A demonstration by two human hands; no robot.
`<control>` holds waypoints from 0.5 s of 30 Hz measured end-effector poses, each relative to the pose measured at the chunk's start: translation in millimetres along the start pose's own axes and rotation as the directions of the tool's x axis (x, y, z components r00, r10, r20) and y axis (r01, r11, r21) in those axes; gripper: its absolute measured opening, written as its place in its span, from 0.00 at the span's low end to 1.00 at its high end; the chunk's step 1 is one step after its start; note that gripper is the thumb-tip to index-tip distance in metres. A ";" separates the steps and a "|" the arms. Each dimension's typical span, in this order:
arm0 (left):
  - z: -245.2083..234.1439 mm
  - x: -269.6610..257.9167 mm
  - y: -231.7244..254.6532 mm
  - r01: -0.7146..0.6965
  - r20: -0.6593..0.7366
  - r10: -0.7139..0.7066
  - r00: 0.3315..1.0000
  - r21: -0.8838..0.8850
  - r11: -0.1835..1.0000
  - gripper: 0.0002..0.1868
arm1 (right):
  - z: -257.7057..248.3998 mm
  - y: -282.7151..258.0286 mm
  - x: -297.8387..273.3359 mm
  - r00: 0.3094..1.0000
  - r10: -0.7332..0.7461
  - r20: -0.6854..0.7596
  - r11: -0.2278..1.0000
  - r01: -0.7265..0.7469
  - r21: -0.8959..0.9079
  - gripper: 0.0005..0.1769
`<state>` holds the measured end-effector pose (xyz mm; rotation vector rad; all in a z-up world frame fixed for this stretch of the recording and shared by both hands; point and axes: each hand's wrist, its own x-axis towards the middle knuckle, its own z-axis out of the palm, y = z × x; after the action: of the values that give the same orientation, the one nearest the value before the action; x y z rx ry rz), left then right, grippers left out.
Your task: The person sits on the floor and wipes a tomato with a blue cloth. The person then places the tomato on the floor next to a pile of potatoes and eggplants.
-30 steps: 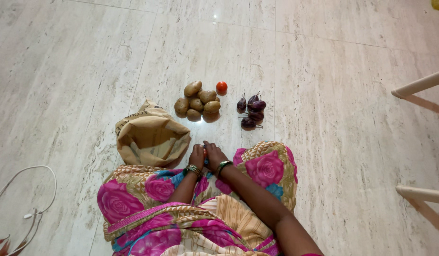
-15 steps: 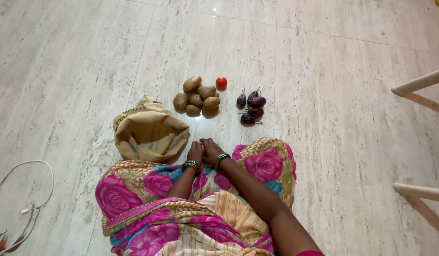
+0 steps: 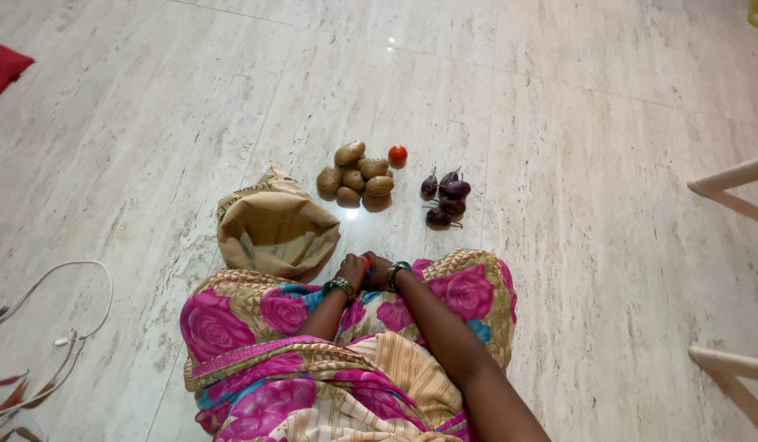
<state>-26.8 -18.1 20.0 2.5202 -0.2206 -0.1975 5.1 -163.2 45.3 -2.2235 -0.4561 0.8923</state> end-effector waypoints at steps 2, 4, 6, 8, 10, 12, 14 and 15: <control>-8.2 -1.3 4.0 0.375 0.160 -0.348 0.923 -0.185 0.908 0.29 | 0.9 -5.3 -2.6 0.999 0.038 0.024 0.999 -0.037 -0.029 0.50; -14.2 -4.3 9.2 0.524 0.243 -0.473 0.847 -0.228 0.821 0.34 | 0.8 -8.9 -6.1 0.999 0.032 0.026 0.999 -0.031 -0.044 0.49; -17.5 -6.3 13.2 0.549 0.285 -0.484 0.828 -0.232 0.803 0.38 | 0.3 -10.9 -9.7 1.000 -0.013 0.004 0.999 0.013 -0.039 0.47; -20.2 -7.1 13.5 0.574 0.281 -0.511 0.813 -0.229 0.787 0.41 | -1.2 -12.1 -10.8 0.999 -0.040 -0.010 0.999 0.039 -0.027 0.46; -21.5 -6.0 13.7 0.595 0.287 -0.531 0.797 -0.222 0.773 0.43 | -3.4 -11.9 -12.4 0.999 -0.046 -0.010 0.999 0.046 0.005 0.45; -22.7 -3.8 13.4 0.615 0.303 -0.547 0.780 -0.210 0.760 0.46 | -4.0 -12.0 -13.7 0.999 -0.035 0.007 0.998 0.034 0.055 0.43; -23.6 -4.1 12.8 0.616 0.312 -0.547 0.777 -0.196 0.763 0.48 | -3.0 -13.2 -14.2 0.999 -0.053 0.001 0.996 0.053 0.071 0.43; -23.9 -4.3 12.5 0.615 0.317 -0.546 0.776 -0.188 0.765 0.49 | -2.1 -13.8 -14.1 0.998 -0.062 -0.004 0.995 0.062 0.078 0.43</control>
<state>-27.8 -14.1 47.1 2.1919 0.4915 -0.7410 -4.1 -162.2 62.8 -2.1274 -0.4785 0.8611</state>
